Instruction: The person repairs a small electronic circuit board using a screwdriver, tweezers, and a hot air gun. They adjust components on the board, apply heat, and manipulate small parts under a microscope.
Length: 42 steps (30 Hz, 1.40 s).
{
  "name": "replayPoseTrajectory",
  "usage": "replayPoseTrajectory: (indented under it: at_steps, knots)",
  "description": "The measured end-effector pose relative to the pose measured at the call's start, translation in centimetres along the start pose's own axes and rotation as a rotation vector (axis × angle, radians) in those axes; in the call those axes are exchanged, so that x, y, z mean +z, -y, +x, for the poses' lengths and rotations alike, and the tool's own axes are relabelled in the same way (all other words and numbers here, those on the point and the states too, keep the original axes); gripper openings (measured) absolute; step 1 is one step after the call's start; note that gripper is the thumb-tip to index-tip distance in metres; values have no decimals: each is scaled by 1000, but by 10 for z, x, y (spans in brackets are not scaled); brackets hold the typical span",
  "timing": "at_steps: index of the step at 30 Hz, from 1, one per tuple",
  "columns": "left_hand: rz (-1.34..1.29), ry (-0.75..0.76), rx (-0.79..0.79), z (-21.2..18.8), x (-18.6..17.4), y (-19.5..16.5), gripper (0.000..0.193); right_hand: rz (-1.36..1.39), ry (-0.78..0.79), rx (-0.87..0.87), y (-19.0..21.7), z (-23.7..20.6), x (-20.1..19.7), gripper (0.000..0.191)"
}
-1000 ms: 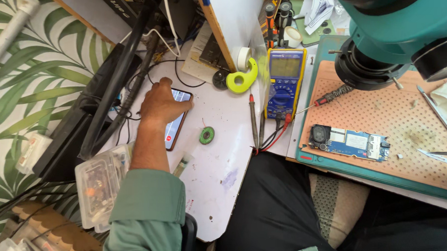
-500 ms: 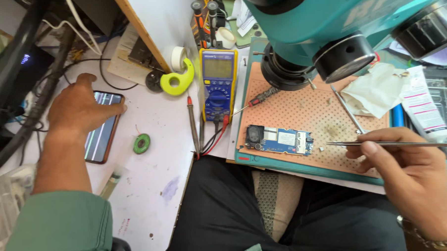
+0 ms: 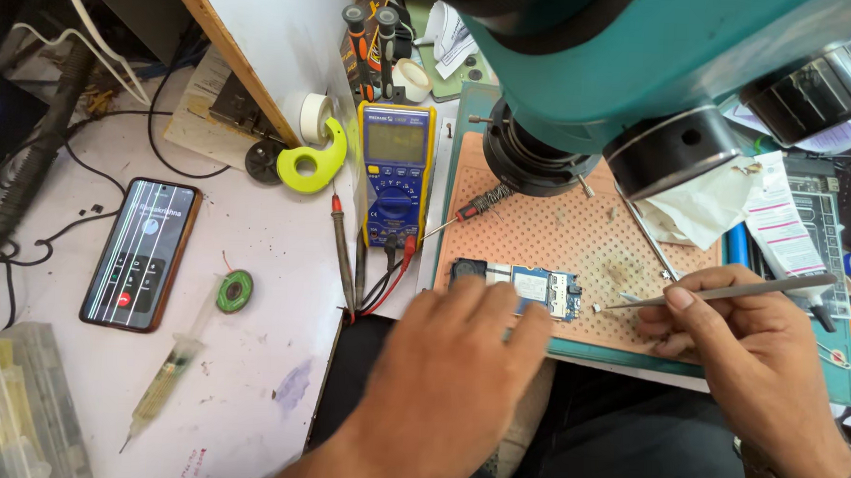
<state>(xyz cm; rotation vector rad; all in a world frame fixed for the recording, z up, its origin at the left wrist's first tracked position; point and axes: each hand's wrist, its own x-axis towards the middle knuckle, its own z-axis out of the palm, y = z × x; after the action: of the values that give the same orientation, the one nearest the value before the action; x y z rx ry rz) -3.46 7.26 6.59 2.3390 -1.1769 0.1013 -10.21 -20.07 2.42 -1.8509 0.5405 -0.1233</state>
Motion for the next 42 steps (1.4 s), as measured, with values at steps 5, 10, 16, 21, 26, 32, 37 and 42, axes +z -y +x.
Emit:
replayPoseTrajectory:
  at_steps: [5,10,16,21,26,32,37,42]
  knots:
    - [10,-104,165,17,18,16,31,-18,-2,53,3,4,2,19]
    - [28,-134,196,17,30,26,32,-54,-12,76,1,5,5,19]
    - [25,-90,182,13,35,31,30,-4,-6,47,-3,4,7,19]
    - [12,-74,182,13,36,32,29,-24,-25,41,-8,4,7,18]
    - [-14,-100,183,14,40,35,28,24,-29,15,-9,3,7,18]
    - [29,-74,171,15,39,33,25,27,-92,26,-7,-2,16,18]
    - [40,-94,163,16,41,33,23,55,-48,-18,-9,-2,21,17]
    - [49,-97,162,15,41,34,19,34,-46,-16,-10,-1,21,16]
